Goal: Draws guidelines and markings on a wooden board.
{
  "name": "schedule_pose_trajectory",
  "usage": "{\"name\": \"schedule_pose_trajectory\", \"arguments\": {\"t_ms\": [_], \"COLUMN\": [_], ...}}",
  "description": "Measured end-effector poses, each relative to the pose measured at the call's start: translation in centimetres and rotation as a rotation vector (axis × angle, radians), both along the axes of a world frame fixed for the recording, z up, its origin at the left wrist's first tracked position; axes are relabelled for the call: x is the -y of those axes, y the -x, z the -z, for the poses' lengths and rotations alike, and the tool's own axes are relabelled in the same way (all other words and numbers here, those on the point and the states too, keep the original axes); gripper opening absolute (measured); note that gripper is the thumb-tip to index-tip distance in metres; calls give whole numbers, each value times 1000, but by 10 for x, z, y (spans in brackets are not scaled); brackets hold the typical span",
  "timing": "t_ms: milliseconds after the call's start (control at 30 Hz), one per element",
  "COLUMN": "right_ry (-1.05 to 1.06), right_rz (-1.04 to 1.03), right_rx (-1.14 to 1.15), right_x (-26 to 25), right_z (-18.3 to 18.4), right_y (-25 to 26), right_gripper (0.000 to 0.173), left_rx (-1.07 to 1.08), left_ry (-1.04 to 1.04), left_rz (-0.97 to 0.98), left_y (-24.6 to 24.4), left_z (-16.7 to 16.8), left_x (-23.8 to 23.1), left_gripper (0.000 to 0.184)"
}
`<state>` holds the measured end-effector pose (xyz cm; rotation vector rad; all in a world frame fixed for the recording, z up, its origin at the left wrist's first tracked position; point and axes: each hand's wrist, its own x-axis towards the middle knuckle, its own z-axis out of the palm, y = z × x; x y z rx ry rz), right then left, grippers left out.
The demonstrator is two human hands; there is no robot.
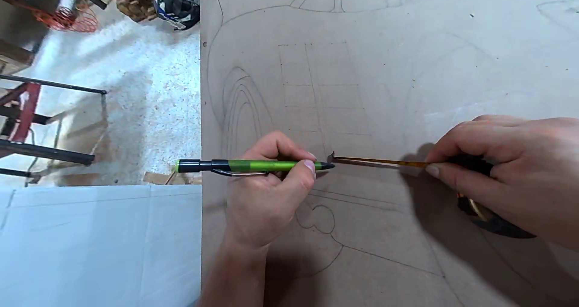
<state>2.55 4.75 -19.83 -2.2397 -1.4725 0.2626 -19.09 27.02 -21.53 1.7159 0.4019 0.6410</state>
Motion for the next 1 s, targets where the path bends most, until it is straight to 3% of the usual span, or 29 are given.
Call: {"name": "schedule_pose_trajectory", "arguments": {"t_ms": [267,1000], "right_ry": [-1,0], "right_rz": [4,7], "right_rx": [30,40], "right_x": [-1,-2], "right_z": [0,-2], "right_y": [1,2], "right_gripper": [9,8], "left_rx": [-109,-143], "left_ry": [-151,-206], "left_rz": [-7,-39], "left_y": [-6,-8], "left_z": [-2,-2], "left_x": [9,11], "left_gripper": [5,6]}}
